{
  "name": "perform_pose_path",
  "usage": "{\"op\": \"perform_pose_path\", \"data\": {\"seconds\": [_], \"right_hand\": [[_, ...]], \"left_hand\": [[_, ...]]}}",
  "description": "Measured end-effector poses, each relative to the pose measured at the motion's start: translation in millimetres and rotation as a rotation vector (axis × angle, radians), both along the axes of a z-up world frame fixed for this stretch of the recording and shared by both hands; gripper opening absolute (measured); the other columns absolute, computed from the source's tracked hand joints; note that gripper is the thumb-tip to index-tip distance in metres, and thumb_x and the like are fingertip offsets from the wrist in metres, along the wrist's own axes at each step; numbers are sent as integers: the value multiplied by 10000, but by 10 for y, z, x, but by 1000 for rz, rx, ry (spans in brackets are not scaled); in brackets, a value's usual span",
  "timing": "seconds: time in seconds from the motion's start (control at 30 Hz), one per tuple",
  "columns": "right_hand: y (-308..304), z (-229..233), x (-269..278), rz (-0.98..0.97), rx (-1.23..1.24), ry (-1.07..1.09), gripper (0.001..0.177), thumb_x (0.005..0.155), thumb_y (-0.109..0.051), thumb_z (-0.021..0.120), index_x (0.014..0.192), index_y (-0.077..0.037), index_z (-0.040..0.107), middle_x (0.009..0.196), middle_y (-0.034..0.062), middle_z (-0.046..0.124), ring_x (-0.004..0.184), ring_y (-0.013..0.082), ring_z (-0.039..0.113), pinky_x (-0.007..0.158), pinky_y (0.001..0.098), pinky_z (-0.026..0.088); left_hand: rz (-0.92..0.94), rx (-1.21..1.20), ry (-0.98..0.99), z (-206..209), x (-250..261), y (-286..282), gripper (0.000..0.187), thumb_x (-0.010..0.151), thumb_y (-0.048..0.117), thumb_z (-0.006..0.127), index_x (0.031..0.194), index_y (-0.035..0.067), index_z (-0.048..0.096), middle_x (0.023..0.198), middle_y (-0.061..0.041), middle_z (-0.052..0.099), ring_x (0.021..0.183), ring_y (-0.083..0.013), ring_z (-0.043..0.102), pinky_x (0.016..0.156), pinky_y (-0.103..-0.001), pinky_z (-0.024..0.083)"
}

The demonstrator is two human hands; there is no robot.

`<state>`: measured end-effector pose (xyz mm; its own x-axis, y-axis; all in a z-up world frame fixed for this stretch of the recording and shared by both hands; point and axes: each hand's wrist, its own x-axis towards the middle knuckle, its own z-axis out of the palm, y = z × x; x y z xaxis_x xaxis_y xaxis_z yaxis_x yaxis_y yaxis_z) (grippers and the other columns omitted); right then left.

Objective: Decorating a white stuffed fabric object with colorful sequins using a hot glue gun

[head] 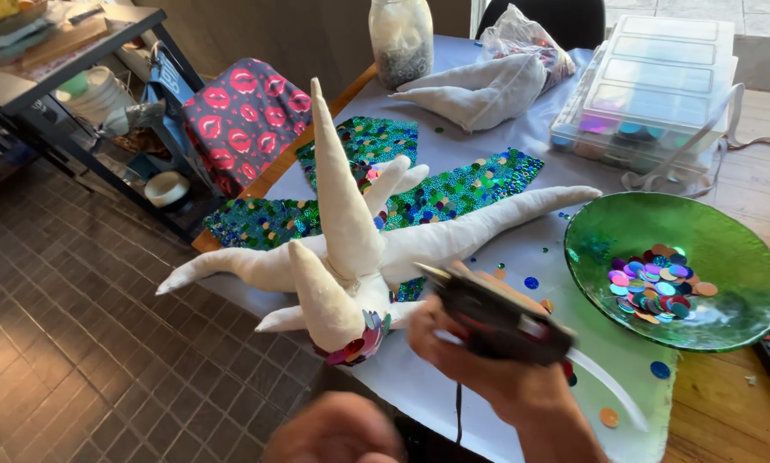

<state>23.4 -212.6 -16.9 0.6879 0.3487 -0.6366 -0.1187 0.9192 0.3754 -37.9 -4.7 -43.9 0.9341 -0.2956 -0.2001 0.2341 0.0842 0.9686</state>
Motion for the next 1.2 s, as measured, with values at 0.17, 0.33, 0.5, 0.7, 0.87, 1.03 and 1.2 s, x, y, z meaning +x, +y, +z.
{"op": "perform_pose_path", "data": {"seconds": [0.17,0.33,0.5,0.7,0.87,1.03,1.2], "right_hand": [[171,255,49,8,-1609,-1205,162,802,-17,804,900,-5,676,804,57,700,757,136,674,698,268,557],[187,275,125,120,-1566,-1245,138,820,-43,800,897,-26,687,831,62,716,772,144,665,724,295,569],[159,321,142,39,-1621,-1399,121,855,-67,785,925,-59,687,852,28,689,800,133,662,747,286,550],[142,329,165,-89,-1908,-1537,141,897,-160,755,923,-114,624,832,3,564,727,133,526,688,268,445],[157,316,148,-128,-1940,-1517,124,910,-123,746,976,-135,641,803,-17,575,788,147,495,691,269,434],[182,283,150,-151,-1949,-1490,127,909,-148,759,977,-133,653,823,-11,596,797,148,519,698,266,453],[215,239,104,-278,-1940,-1452,111,918,-172,745,961,-120,657,898,-5,650,844,159,580,774,278,497]], "left_hand": [[677,282,-1124,176,218,-22,626,677,214,905,1133,131,486,1061,-78,559,1007,-164,589,943,-256,507],[638,491,-1036,354,332,-161,1063,639,220,904,1520,29,340,1431,-208,610,1300,-260,593,1015,-355,465],[620,441,-848,362,341,-240,957,700,117,850,1527,67,370,1384,-131,628,1083,-198,554,1023,-334,472],[692,355,-799,360,358,-314,915,682,98,858,1494,50,438,1274,-131,664,1047,-181,615,936,-296,535],[786,404,-885,326,375,-384,870,679,96,891,1445,55,481,1149,-133,734,1073,-176,699,950,-299,572],[829,419,-906,266,399,-404,826,694,117,880,1429,68,506,1123,-117,734,1025,-177,695,932,-301,570],[910,371,-892,202,453,-469,844,662,82,875,1422,47,510,1083,-153,726,968,-191,685,820,-302,586]]}}
